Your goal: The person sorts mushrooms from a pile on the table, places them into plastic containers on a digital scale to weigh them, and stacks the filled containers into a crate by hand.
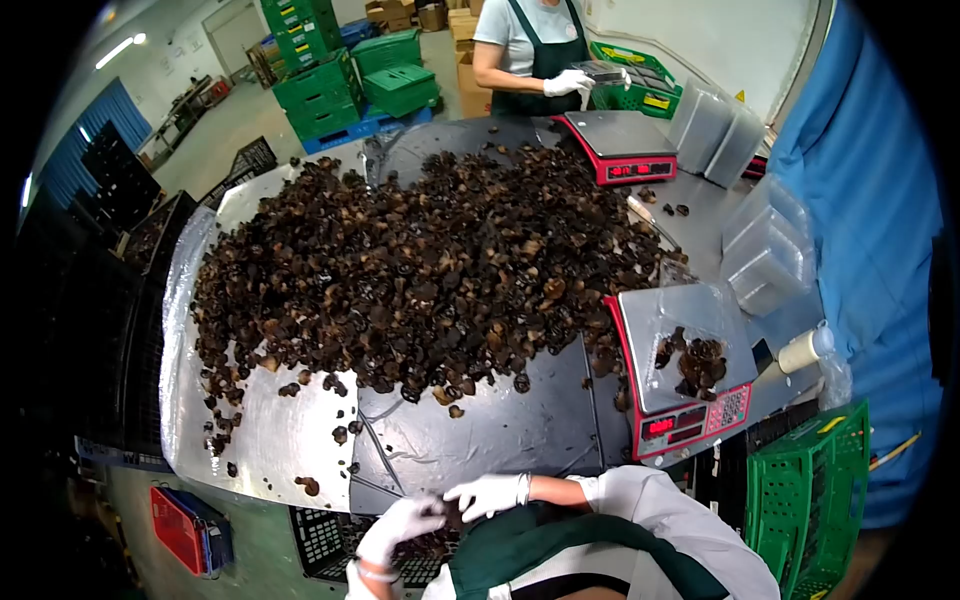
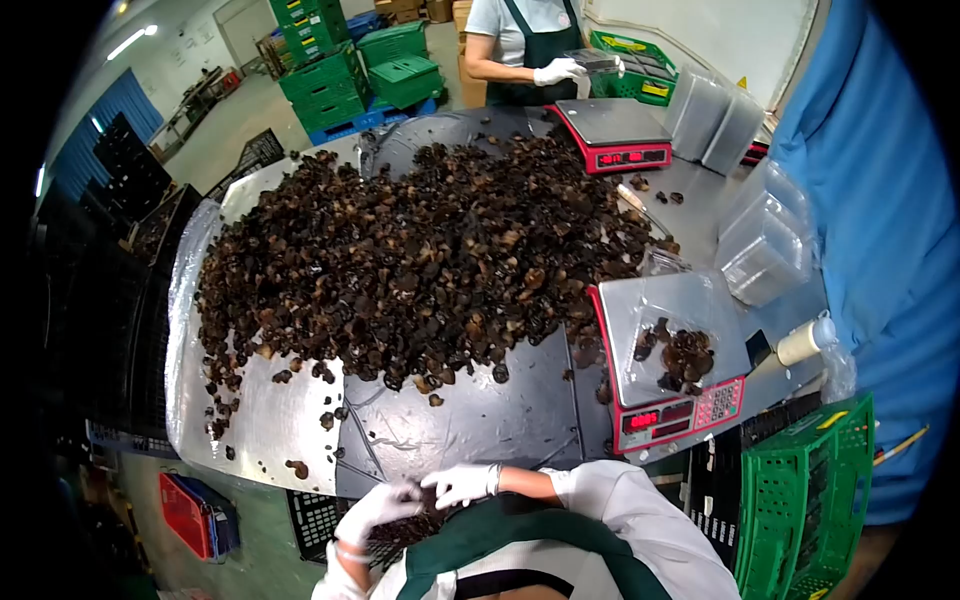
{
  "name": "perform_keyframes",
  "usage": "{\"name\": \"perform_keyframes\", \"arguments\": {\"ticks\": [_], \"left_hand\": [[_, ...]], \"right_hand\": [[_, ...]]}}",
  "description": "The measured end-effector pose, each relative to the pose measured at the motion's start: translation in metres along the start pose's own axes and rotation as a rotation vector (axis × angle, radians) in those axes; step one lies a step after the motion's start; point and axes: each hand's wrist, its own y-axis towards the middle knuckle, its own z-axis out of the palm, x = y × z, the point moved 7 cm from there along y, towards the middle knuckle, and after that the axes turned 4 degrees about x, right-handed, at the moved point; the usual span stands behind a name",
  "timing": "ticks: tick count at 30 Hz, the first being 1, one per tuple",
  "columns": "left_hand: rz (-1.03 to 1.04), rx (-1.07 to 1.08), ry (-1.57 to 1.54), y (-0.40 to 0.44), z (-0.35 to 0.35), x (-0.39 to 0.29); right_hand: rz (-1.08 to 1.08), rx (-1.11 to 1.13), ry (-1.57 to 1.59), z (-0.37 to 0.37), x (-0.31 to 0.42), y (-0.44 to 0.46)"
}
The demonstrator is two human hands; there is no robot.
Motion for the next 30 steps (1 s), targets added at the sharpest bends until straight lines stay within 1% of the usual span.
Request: {"name": "perform_keyframes", "arguments": {"ticks": [1,2,3,4,5,6,7,8,9,10,11,12,13,14,15,16,17,19,21,22,23,25,26,27,29,30], "left_hand": [[-0.139,0.113,-0.129,-0.027,0.004,0.03],[-0.246,0.154,-0.124,-0.05,-0.004,0.034],[-0.28,0.062,-0.109,-0.067,-0.015,0.036],[-0.268,-0.107,-0.195,-0.075,-0.027,0.043],[-0.252,-0.276,-0.28,-0.082,-0.038,0.049],[-0.223,-0.444,-0.279,-0.082,-0.06,0.027],[-0.167,-0.646,-0.505,-0.076,-0.069,0.029],[-0.143,-0.828,-0.497,-0.067,-0.08,0.032],[-0.144,-0.928,-0.444,-0.057,-0.092,0.027],[-0.065,-1.001,-0.609,-0.038,-0.097,0.034],[0.03,-0.981,-0.724,-0.017,-0.106,0.031],[0.077,-1.0,-0.797,0.002,-0.111,0.032],[0.126,-1.023,-0.868,0.017,-0.123,0.014],[0.15,-1.036,-0.905,0.032,-0.132,-0.008],[0.175,-1.044,-0.94,0.038,-0.145,-0.036],[0.209,-1.105,-0.972,0.065,-0.153,0.002],[0.055,-1.205,-0.635,0.074,-0.171,0.017],[-0.038,-1.373,-0.403,0.1,-0.192,0.033],[-0.241,-1.36,-0.104,0.122,-0.205,0.032],[-0.071,-1.421,-0.214,0.136,-0.212,0.03],[0.015,-1.443,-0.28,0.15,-0.217,0.031],[0.079,-1.436,-0.283,0.176,-0.229,0.024],[0.131,-1.402,-0.316,0.191,-0.234,0.021],[0.193,-1.424,-0.275,0.199,-0.236,0.007],[0.221,-1.348,-0.405,0.215,-0.24,-0.012],[0.221,-1.339,-0.437,0.223,-0.242,-0.02]], "right_hand": [[-0.005,0.095,-0.028,0.004,0.004,0.007],[-0.096,0.041,-0.147,-0.006,0.01,0.009],[-0.189,-0.01,-0.262,-0.015,0.014,0.006],[-0.144,-0.102,-0.292,-0.032,0.021,-0.003],[-0.111,-0.188,-0.313,-0.049,0.013,-0.005],[-0.075,-0.275,-0.27,-0.066,0.009,-0.016],[-0.112,-0.366,-0.174,-0.085,0.005,-0.028],[-0.058,-0.439,-0.173,-0.104,0.008,-0.041],[-0.04,-0.592,-0.086,-0.123,0.01,-0.058],[-0.065,-0.718,0.065,-0.144,0.006,-0.07],[-0.256,-0.818,0.089,-0.168,0.001,-0.083],[-0.336,-0.81,0.451,-0.186,0.0,-0.094],[-0.468,-0.816,0.676,-0.203,0.002,-0.104],[-0.381,-1.059,0.523,-0.216,-0.002,-0.12],[-0.379,-1.192,0.435,-0.226,0.004,-0.134],[-0.399,-1.354,0.371,-0.237,-0.002,-0.147],[-0.369,-1.492,0.359,-0.245,-0.001,-0.16],[-0.361,-1.802,0.048,-0.269,-0.027,-0.18],[-0.223,-1.896,-0.214,-0.277,-0.017,-0.192],[-0.17,-1.898,-0.242,-0.286,-0.025,-0.192],[-0.124,-1.888,-0.228,-0.293,-0.027,-0.189],[-0.061,-1.865,-0.248,-0.306,-0.027,-0.181],[-0.064,-1.862,-0.245,-0.315,-0.031,-0.174],[-0.042,-1.882,-0.322,-0.323,-0.037,-0.167],[-0.005,-1.874,-0.384,-0.335,-0.038,-0.157],[-0.023,-1.874,-0.388,-0.338,-0.036,-0.155]]}}
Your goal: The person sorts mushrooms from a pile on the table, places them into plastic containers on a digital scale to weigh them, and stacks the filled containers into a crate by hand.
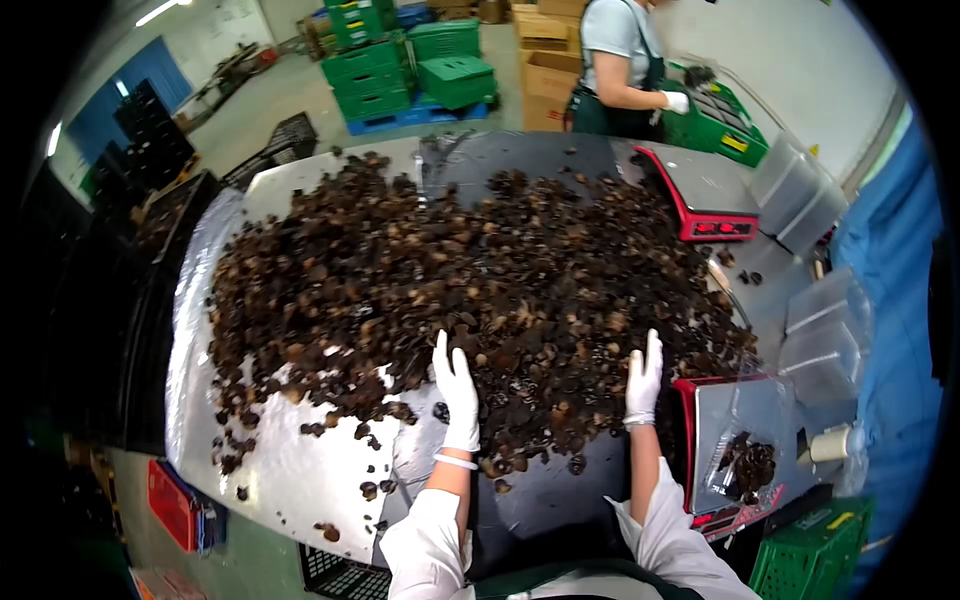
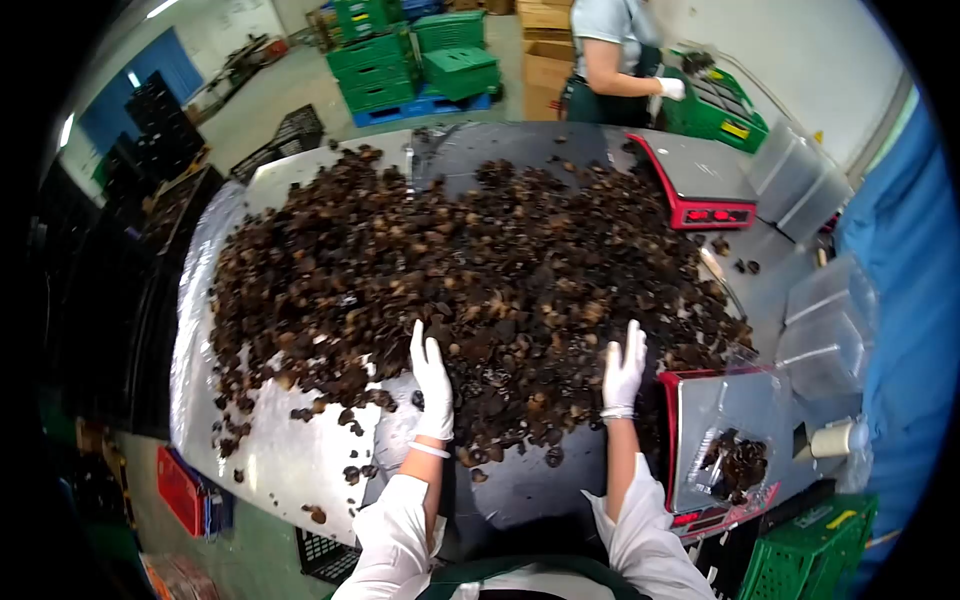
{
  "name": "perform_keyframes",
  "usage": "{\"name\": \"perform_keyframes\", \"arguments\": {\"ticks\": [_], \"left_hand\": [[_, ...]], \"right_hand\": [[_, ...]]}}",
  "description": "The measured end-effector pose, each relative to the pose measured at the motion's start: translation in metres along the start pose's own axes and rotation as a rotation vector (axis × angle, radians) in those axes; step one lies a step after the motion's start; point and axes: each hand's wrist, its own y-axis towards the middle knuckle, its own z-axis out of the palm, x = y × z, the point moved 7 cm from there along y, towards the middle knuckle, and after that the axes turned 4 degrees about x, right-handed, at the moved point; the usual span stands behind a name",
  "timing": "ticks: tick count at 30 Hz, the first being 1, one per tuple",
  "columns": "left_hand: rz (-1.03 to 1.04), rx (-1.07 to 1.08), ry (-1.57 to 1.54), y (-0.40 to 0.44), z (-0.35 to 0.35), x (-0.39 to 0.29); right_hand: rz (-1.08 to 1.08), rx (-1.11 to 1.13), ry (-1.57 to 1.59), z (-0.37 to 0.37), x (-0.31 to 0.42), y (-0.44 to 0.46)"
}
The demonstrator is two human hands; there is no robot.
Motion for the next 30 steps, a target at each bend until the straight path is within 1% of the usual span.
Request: {"name": "perform_keyframes", "arguments": {"ticks": [1,3,5,6,7,8,9,10,11,13,14,15,16,17,18,19,21,22,23,24,25,26,27,29,30], "left_hand": [[-0.001,0.036,-0.04,0.002,0.01,0.004],[-0.053,0.072,-0.15,0.002,0.031,0.002],[0.122,0.119,-0.264,-0.007,0.062,-0.024],[-0.003,0.192,-0.41,-0.017,0.087,0.008],[-0.127,0.265,-0.555,-0.025,0.109,0.02],[-0.156,0.298,-0.564,-0.028,0.122,0.028],[-0.186,0.33,-0.571,-0.029,0.132,0.021],[-0.215,0.363,-0.578,-0.029,0.142,0.012],[-0.178,0.371,-0.525,-0.029,0.143,0.006],[-0.101,0.39,-0.416,-0.03,0.141,-0.01],[-0.003,0.43,-0.468,-0.026,0.125,-0.065],[-0.005,0.448,-0.468,-0.03,0.119,-0.073],[-0.071,0.44,-0.588,-0.037,0.112,-0.073],[-0.137,0.432,-0.708,-0.042,0.106,-0.069],[-0.039,0.392,-0.632,-0.041,0.094,-0.072],[-0.093,0.382,-0.727,-0.038,0.09,-0.084],[-0.248,0.335,-0.847,-0.039,0.076,-0.108],[-0.067,0.31,-0.595,-0.026,0.068,-0.119],[-0.053,0.341,-0.646,-0.034,0.061,-0.128],[0.103,0.341,-0.476,-0.031,0.05,-0.131],[0.258,0.337,-0.303,-0.028,0.04,-0.15],[0.209,0.387,-0.376,-0.038,0.033,-0.164],[0.11,0.41,-0.385,-0.031,0.026,-0.123],[0.08,0.265,-0.373,-0.032,0.001,-0.089],[-0.112,0.111,-0.404,-0.037,-0.017,-0.084]], "right_hand": [[-0.016,0.001,0.014,0.004,0.004,0.003],[0.021,0.047,0.122,0.012,0.016,0.009],[0.116,0.135,0.344,0.023,0.023,0.016],[0.144,0.17,0.44,0.027,0.031,0.017],[0.169,0.204,0.538,0.03,0.039,0.019],[0.181,0.247,0.624,0.032,0.048,0.02],[0.209,0.265,0.712,0.043,0.036,0.017],[0.328,0.236,0.862,0.056,0.012,0.008],[0.446,0.202,1.013,0.069,-0.013,-0.002],[0.461,0.224,1.113,0.075,-0.002,-0.01],[0.47,0.234,1.163,0.077,0.004,-0.013],[0.53,0.259,1.119,0.073,0.024,-0.014],[0.59,0.285,1.076,0.067,0.045,-0.015],[0.698,0.259,0.989,0.064,0.059,-0.021],[0.656,0.231,1.045,0.063,0.074,-0.022],[0.612,0.205,1.101,0.063,0.089,-0.024],[0.507,0.335,1.117,0.066,0.1,-0.024],[0.396,0.396,1.182,0.056,0.122,-0.018],[0.401,0.456,1.123,0.051,0.127,-0.017],[0.258,0.493,1.093,0.037,0.14,-0.012],[0.11,0.531,1.062,0.025,0.151,-0.007],[0.045,0.528,1.013,0.019,0.148,-0.003],[-0.019,0.52,0.964,0.012,0.145,0.001],[-0.244,0.289,0.452,-0.019,0.125,0.012],[-0.184,0.178,0.351,-0.028,0.101,0.014]]}}
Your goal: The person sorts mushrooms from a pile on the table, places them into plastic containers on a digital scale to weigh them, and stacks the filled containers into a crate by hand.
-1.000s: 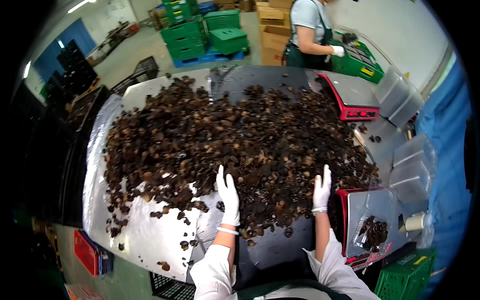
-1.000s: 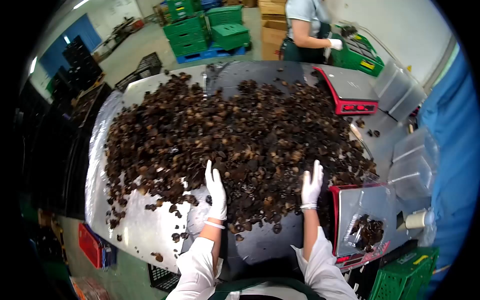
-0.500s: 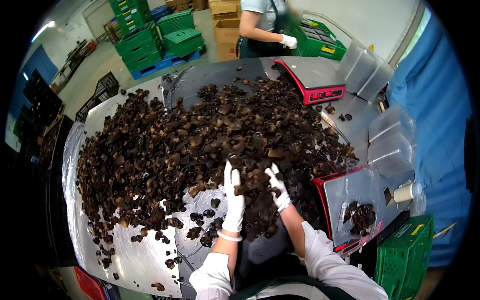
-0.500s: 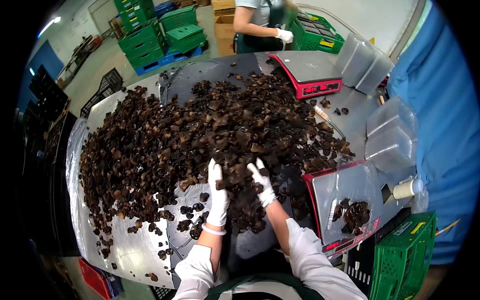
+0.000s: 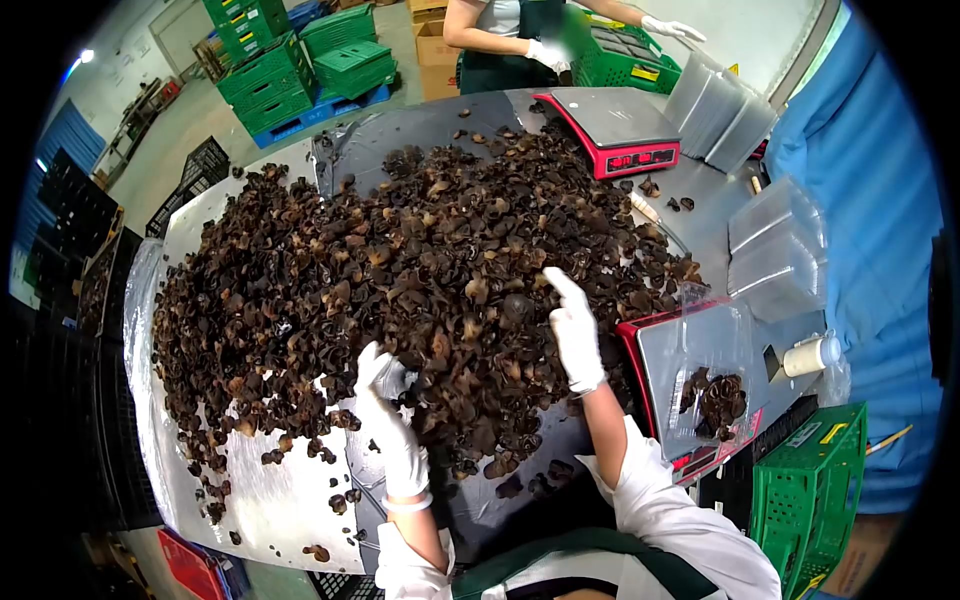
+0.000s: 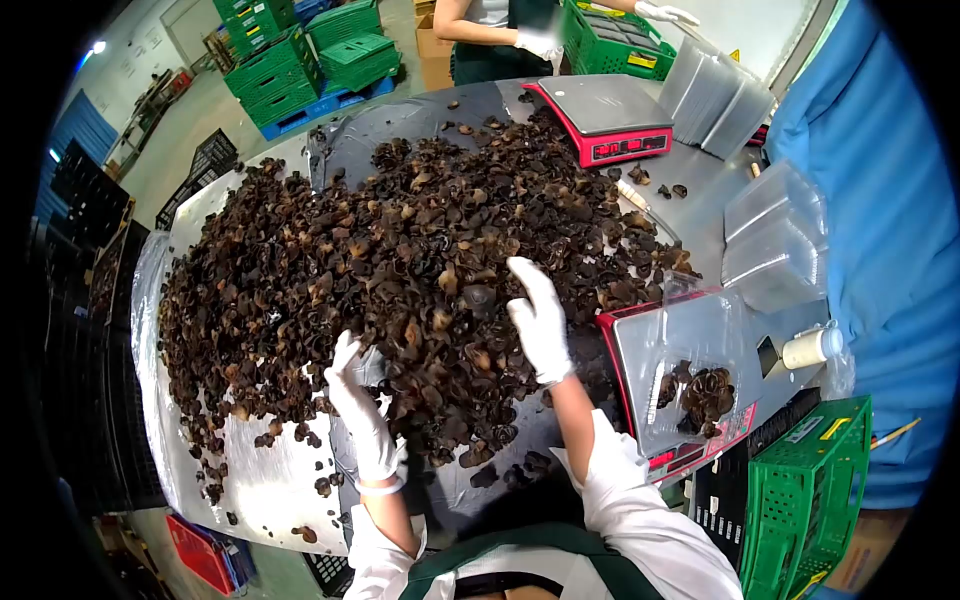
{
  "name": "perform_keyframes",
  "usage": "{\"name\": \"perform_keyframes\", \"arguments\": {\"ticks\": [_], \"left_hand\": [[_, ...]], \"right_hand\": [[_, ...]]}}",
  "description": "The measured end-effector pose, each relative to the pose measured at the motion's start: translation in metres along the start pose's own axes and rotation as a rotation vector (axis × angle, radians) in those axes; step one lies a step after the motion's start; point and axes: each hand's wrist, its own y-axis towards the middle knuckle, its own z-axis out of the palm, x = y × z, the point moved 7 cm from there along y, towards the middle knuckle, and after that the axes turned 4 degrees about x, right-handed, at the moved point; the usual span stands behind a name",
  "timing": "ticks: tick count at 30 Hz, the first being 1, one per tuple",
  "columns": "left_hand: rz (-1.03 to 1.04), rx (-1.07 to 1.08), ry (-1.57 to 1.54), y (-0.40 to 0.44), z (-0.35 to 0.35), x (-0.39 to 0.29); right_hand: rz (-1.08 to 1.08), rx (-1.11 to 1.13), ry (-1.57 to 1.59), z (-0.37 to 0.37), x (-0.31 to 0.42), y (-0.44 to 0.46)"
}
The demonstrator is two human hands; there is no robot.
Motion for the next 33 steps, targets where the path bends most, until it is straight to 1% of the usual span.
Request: {"name": "perform_keyframes", "arguments": {"ticks": [1,2,4,5,6,7,8,9,11,13,14,15,16,17,18,19,21,22,23,25,26,27,29,30,31,32,33], "left_hand": [[0.132,-0.072,0.156,-0.008,-0.021,-0.002],[0.177,-0.181,0.477,-0.018,-0.053,0.007],[-0.121,-0.421,0.113,-0.043,-0.094,0.05],[-0.068,-0.372,0.354,-0.053,-0.101,0.055],[-0.006,-0.343,0.594,-0.064,-0.107,0.059],[0.06,-0.237,0.919,-0.067,-0.1,0.063],[0.071,-0.164,1.004,-0.073,-0.096,0.075],[0.093,-0.13,1.017,-0.072,-0.081,0.071],[0.144,-0.022,0.833,-0.067,-0.044,0.072],[0.06,-0.002,0.566,-0.067,-0.009,0.075],[-0.01,0.013,0.321,-0.068,0.006,0.087],[-0.002,0.075,0.282,-0.072,0.026,0.077],[-0.01,0.092,0.224,-0.075,0.039,0.074],[-0.018,0.114,0.168,-0.075,0.051,0.071],[0.001,0.154,0.154,-0.075,0.061,0.067],[0.026,0.172,0.152,-0.074,0.072,0.045],[0.103,0.262,0.181,-0.069,0.084,0.014],[0.107,0.262,0.166,-0.066,0.087,-0.004],[0.172,0.258,0.18,-0.062,0.089,-0.019],[0.304,0.269,0.247,-0.058,0.087,-0.045],[0.326,0.265,0.232,-0.056,0.084,-0.046],[0.347,0.267,0.212,-0.053,0.079,-0.045],[0.332,0.221,0.347,-0.043,0.062,-0.035],[0.369,0.2,0.461,-0.031,0.049,-0.028],[0.417,0.147,0.586,-0.015,0.033,-0.026],[0.344,0.051,0.628,0.004,0.01,-0.017],[0.293,-0.035,0.708,0.032,-0.027,0.003]], "right_hand": [[0.052,-0.111,-0.108,-0.016,-0.018,-0.009],[0.072,-0.155,-0.244,-0.029,-0.028,-0.02],[0.141,-0.208,-0.524,-0.042,-0.045,-0.048],[0.158,-0.207,-0.635,-0.043,-0.055,-0.061],[0.158,-0.161,-0.683,-0.036,-0.061,-0.071],[0.156,-0.11,-0.732,-0.03,-0.063,-0.078],[0.273,-0.07,-0.64,-0.023,-0.074,-0.086],[0.239,-0.083,-0.629,-0.016,-0.072,-0.089],[0.08,-0.052,-0.462,0.011,-0.059,-0.087],[0.05,0.013,-0.358,0.043,-0.031,-0.09],[0.155,0.039,-0.185,0.055,-0.028,-0.091],[0.261,0.067,-0.009,0.067,-0.028,-0.093],[0.266,0.056,0.057,0.074,-0.028,-0.092],[0.296,0.002,0.261,0.079,-0.03,-0.092],[0.353,0.001,0.393,0.081,-0.03,-0.089],[0.414,0.005,0.524,0.08,-0.021,-0.086],[0.391,0.056,0.649,0.067,0.009,-0.075],[0.36,0.048,0.715,0.062,0.02,-0.069],[0.373,0.032,0.827,0.06,0.029,-0.064],[0.271,0.071,0.613,0.047,0.044,-0.046],[0.133,0.084,0.357,0.037,0.063,-0.036],[0.039,0.123,0.292,0.034,0.081,-0.029],[-0.058,0.304,0.147,0.039,0.083,-0.021],[-0.153,0.257,0.069,0.035,0.072,-0.014],[-0.184,0.127,0.124,0.022,0.051,-0.003],[-0.042,-0.066,0.307,0.005,0.022,0.009],[-0.012,-0.218,0.171,-0.017,-0.003,0.021]]}}
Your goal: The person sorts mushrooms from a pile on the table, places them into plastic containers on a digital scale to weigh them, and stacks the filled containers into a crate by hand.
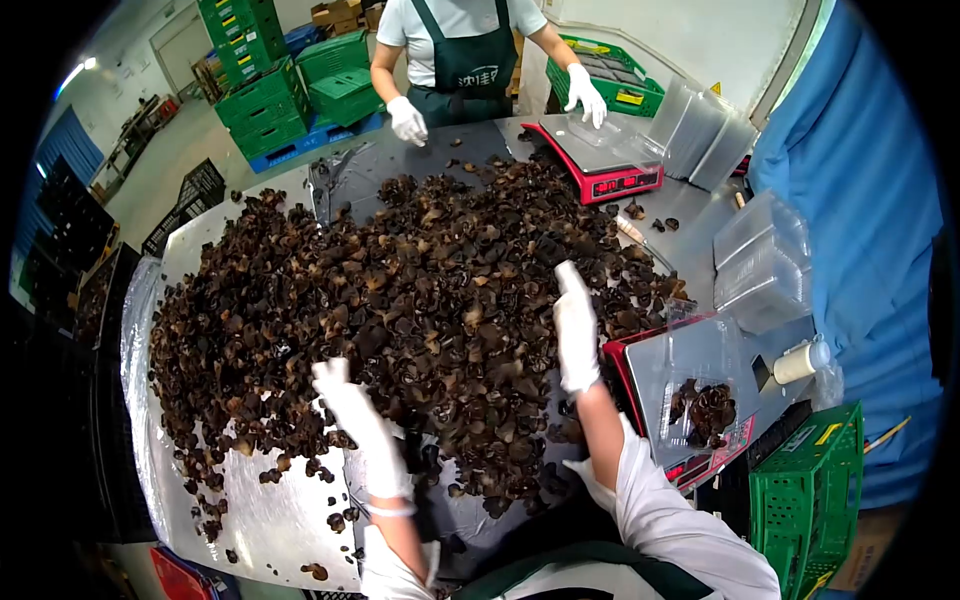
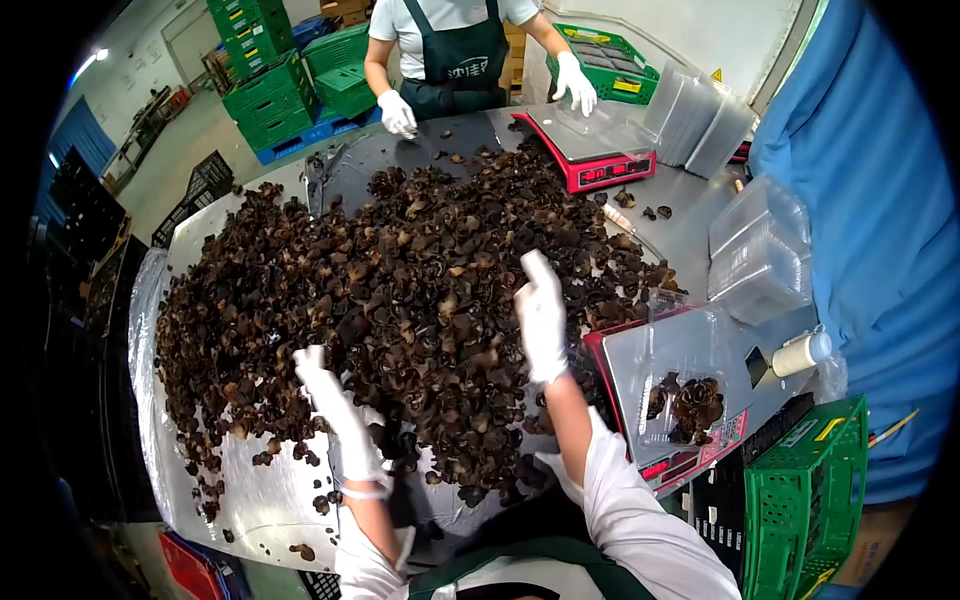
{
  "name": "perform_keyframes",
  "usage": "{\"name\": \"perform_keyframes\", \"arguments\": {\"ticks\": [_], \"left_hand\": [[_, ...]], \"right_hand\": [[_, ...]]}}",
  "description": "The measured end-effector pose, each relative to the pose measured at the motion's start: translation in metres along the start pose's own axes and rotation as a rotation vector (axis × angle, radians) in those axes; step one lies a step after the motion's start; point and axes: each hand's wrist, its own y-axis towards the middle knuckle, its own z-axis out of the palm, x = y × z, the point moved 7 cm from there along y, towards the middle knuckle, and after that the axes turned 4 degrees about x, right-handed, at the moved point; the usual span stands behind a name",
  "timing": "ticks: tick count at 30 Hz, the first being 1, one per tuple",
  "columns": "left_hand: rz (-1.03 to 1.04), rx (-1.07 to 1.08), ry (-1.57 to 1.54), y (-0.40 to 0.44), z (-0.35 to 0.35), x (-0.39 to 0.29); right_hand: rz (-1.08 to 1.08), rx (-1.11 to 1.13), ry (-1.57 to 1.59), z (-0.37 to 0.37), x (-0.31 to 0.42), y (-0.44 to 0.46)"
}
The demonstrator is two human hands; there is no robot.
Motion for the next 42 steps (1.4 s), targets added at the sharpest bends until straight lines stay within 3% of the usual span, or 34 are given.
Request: {"name": "perform_keyframes", "arguments": {"ticks": [2,4,6,8,10,11,12,14,17,19,24,26,27,29,32,35,37,38,39,40,42], "left_hand": [[-0.271,-0.161,0.149,0.02,-0.033,0.044],[-0.318,-0.217,0.463,0.032,-0.053,0.123],[-0.37,-0.165,0.69,0.038,-0.055,0.153],[-0.291,-0.047,0.734,0.042,-0.037,0.149],[-0.118,-0.034,0.671,0.047,-0.014,0.124],[-0.112,-0.027,0.626,0.045,-0.003,0.112],[-0.119,-0.002,0.447,0.047,0.009,0.095],[-0.038,0.043,0.354,0.042,0.046,0.078],[-0.113,0.105,0.131,0.037,0.083,0.057],[-0.113,0.11,-0.002,0.037,0.097,0.05],[-0.201,0.235,-0.499,0.029,0.125,0.019],[-0.133,0.29,-0.606,0.024,0.134,0.008],[-0.097,0.313,-0.378,0.014,0.142,0.028],[-0.381,0.26,-0.353,0.017,0.122,-0.01],[-0.311,0.392,-0.655,0.016,0.099,-0.011],[-0.25,0.321,-0.446,0.027,0.046,0.006],[-0.164,0.243,-0.26,0.034,0.011,0.008],[-0.125,0.207,-0.169,0.032,-0.001,0.009],[-0.304,0.073,-0.296,0.022,-0.015,0.027],[-0.224,-0.061,-0.337,0.006,-0.025,0.059],[-0.298,-0.124,0.095,-0.028,-0.037,0.08]], "right_hand": [[-0.007,-0.266,-0.402,-0.045,-0.037,0.026],[0.129,-0.384,-0.502,-0.07,-0.082,0.037],[0.242,-0.424,-0.674,-0.08,-0.125,0.043],[0.318,-0.368,-0.717,-0.076,-0.151,0.052],[0.272,-0.175,-0.553,-0.057,-0.164,0.065],[0.176,-0.152,-0.778,-0.044,-0.153,0.064],[0.149,-0.189,-0.671,-0.035,-0.162,0.063],[0.133,-0.038,-0.492,-0.009,-0.134,0.063],[0.214,0.024,-0.329,0.02,-0.16,0.048],[0.212,0.169,-0.089,0.06,-0.108,0.038],[0.277,0.381,0.159,0.112,-0.091,0.005],[0.189,0.47,0.198,0.122,-0.062,0.0],[0.183,0.497,0.225,0.126,-0.048,0.0],[0.162,0.516,0.224,0.125,-0.024,-0.001],[0.126,0.672,0.171,0.116,0.023,0.007],[-0.059,0.719,0.081,0.087,0.032,0.021],[0.086,0.44,0.112,0.044,-0.008,0.029],[0.04,0.214,0.115,0.016,-0.029,0.03],[0.095,0.018,-0.191,-0.012,-0.041,0.023],[0.129,-0.109,-0.273,-0.034,-0.059,0.014],[0.113,-0.175,-0.618,-0.054,-0.078,-0.008]]}}
